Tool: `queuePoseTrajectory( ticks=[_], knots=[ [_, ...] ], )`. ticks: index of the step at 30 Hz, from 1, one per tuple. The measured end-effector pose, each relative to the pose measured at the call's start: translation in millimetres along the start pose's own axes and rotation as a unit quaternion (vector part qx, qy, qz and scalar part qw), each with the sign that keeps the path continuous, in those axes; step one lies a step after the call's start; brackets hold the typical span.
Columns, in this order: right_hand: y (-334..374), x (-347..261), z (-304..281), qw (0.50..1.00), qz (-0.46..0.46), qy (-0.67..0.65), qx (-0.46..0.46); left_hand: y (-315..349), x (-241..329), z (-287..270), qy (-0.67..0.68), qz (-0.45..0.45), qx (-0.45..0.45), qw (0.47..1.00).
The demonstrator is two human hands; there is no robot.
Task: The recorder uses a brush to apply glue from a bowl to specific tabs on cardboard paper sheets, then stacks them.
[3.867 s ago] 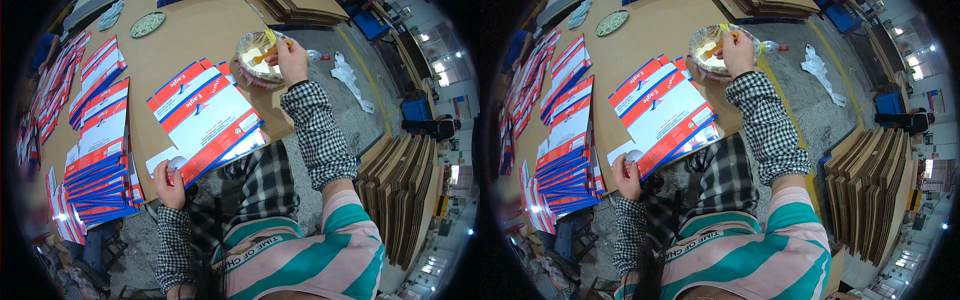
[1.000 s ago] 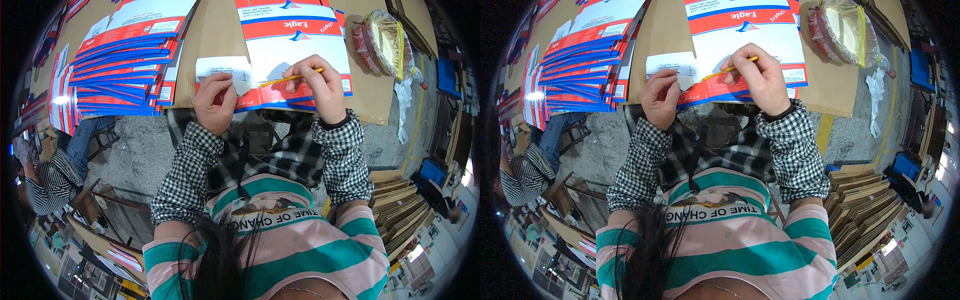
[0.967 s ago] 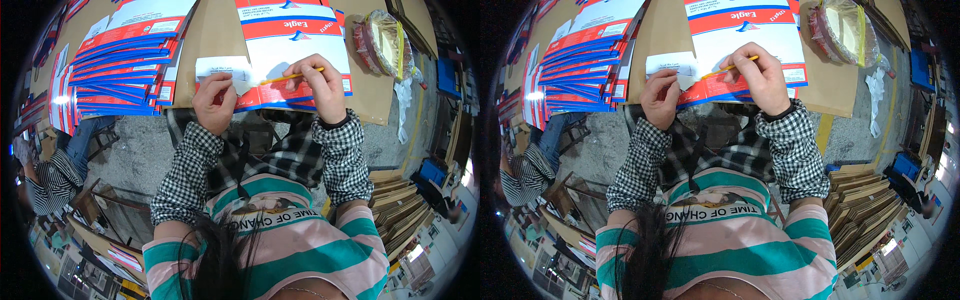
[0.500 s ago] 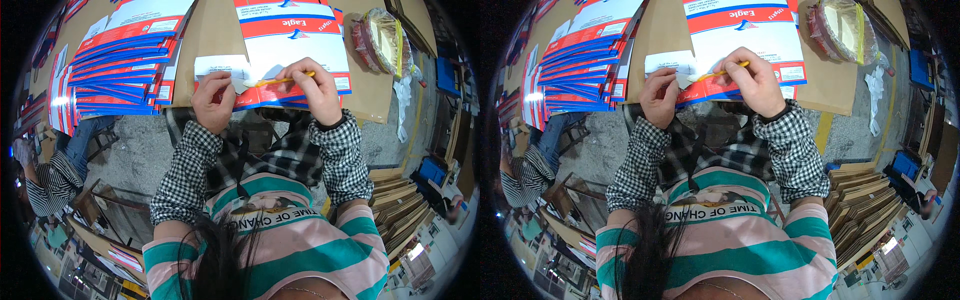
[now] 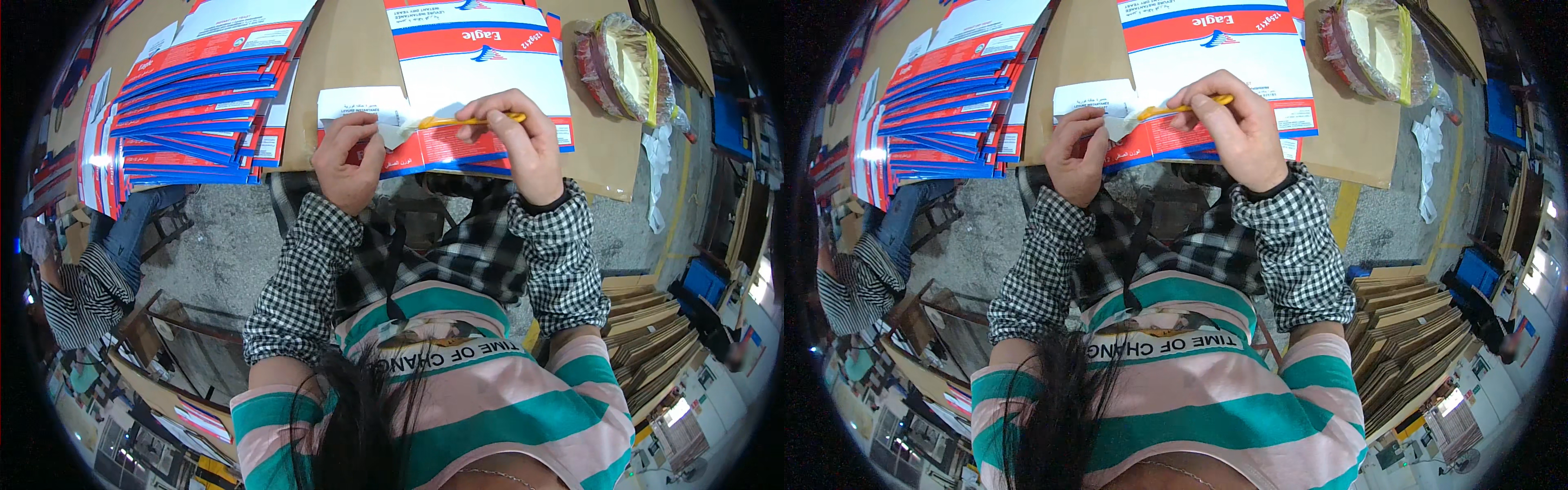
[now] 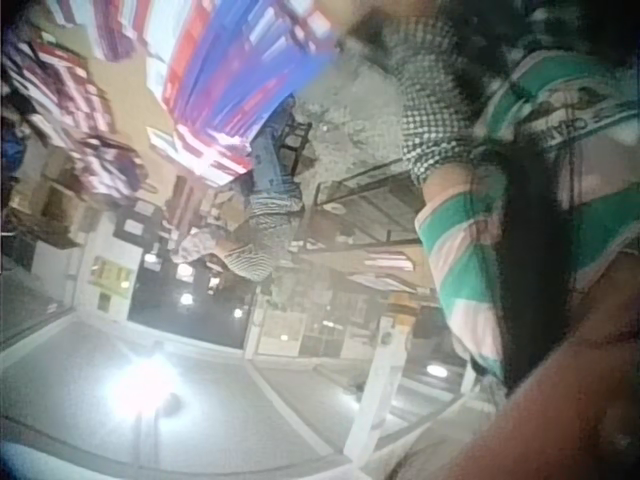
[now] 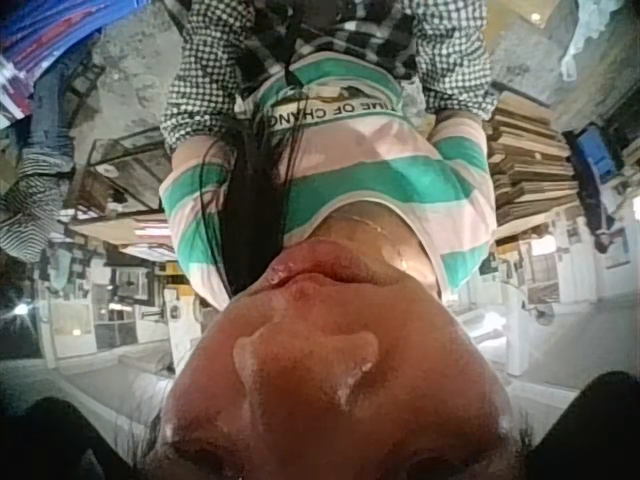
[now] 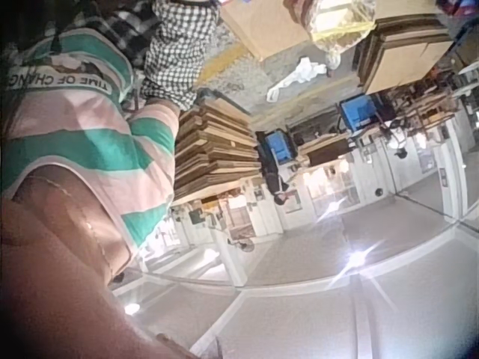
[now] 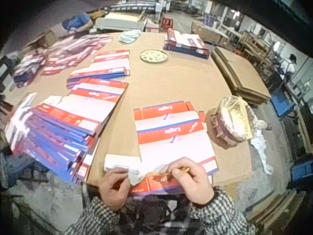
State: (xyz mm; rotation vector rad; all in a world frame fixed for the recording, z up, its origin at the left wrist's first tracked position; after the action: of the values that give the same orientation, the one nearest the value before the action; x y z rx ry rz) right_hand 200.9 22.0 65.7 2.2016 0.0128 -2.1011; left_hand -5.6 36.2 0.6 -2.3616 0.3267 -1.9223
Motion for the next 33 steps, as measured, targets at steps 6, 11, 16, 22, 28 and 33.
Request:
queuePoseTrajectory(
  ticks=[6, 11, 16, 22, 28, 33],
  knots=[
    [3, 1, -2, 1.000, 0.011, 0.022, -0.019, 0, 0, 0, 0.007, -0.001, 0.003, 1.000],
    [1, -2, 8, 1.000, -0.007, -0.006, -0.014, 1, -4, 0, 0.007, 0.004, 0.006, 1.000],
    [2, -5, 1, 0.999, -0.013, 0.043, -0.028, 1, -1, 1, 0.021, -0.013, 0.007, 1.000],
    [0, -4, 3, 0.999, -0.004, 0.027, -0.036, -1, 1, 0, -0.021, 0.044, 0.007, 0.999],
    [-2, -6, 8, 1.000, -0.013, 0.017, -0.015, 0, -1, 0, -0.001, 0.012, 0.007, 1.000],
    [3, 0, -4, 1.000, -0.004, 0.020, -0.016, -1, 0, 0, -0.004, 0.022, 0.005, 1.000]
  ],
)
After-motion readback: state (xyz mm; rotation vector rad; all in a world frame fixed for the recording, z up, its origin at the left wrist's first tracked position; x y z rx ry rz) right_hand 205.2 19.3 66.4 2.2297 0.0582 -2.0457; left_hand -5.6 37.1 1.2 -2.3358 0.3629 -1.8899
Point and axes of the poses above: each hand's wrist, its own y-axis away from the middle knuckle, its own z-axis out of the palm, x = y × z, the point moved 4 cm from there along -y, towards the middle knuckle, and after that the axes turned 4 degrees about y, right-handed, at the moved point
